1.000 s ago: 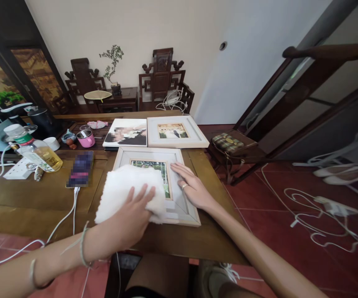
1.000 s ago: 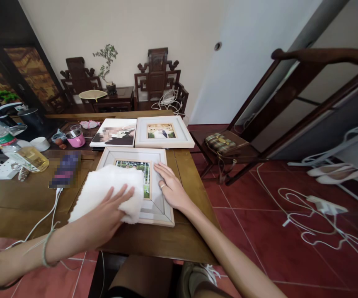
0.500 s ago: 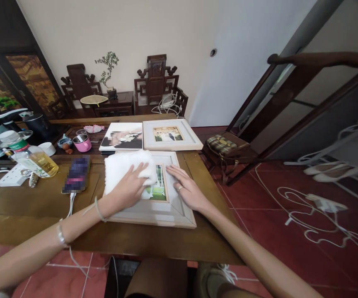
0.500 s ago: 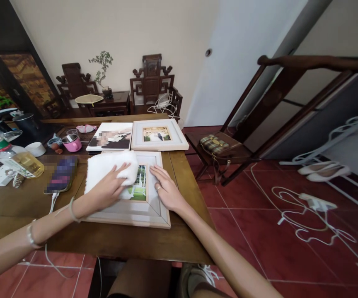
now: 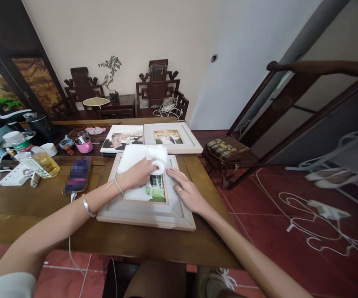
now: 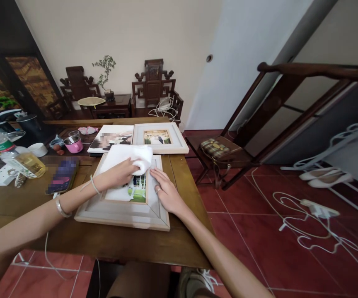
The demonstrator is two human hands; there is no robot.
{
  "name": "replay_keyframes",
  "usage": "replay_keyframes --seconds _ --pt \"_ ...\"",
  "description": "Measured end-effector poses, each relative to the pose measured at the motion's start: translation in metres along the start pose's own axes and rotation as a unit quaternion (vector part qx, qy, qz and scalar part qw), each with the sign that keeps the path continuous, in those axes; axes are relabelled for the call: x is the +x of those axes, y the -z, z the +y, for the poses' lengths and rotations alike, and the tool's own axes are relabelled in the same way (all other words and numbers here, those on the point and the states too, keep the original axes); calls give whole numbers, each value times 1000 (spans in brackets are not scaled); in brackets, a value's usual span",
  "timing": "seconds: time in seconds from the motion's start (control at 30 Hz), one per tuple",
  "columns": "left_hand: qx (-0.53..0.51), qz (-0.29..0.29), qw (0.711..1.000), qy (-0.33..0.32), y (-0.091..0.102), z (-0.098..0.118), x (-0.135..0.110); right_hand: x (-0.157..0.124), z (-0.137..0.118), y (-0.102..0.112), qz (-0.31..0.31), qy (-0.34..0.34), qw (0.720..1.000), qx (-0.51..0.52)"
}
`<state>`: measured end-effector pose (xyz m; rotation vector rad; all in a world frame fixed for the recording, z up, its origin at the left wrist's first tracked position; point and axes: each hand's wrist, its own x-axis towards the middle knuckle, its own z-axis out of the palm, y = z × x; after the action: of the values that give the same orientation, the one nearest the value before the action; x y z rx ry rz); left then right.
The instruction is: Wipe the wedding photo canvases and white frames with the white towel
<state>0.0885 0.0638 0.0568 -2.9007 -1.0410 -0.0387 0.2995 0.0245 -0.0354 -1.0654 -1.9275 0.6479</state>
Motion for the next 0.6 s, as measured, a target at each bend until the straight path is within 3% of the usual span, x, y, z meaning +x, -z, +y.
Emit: replay_keyframes --seconds 0.4,0.5,0.6 --pt "41 0 995 89 11 -45 -72 -1 0 1 -2 -8 1000 3" --pt "46 -14 993 103 12 -34 -86 -1 -2 1 -3 -8 1000 -3" --pt "32 -53 991 116 12 -4 -105 -2 -3 1 -4 -7 1000 -4"
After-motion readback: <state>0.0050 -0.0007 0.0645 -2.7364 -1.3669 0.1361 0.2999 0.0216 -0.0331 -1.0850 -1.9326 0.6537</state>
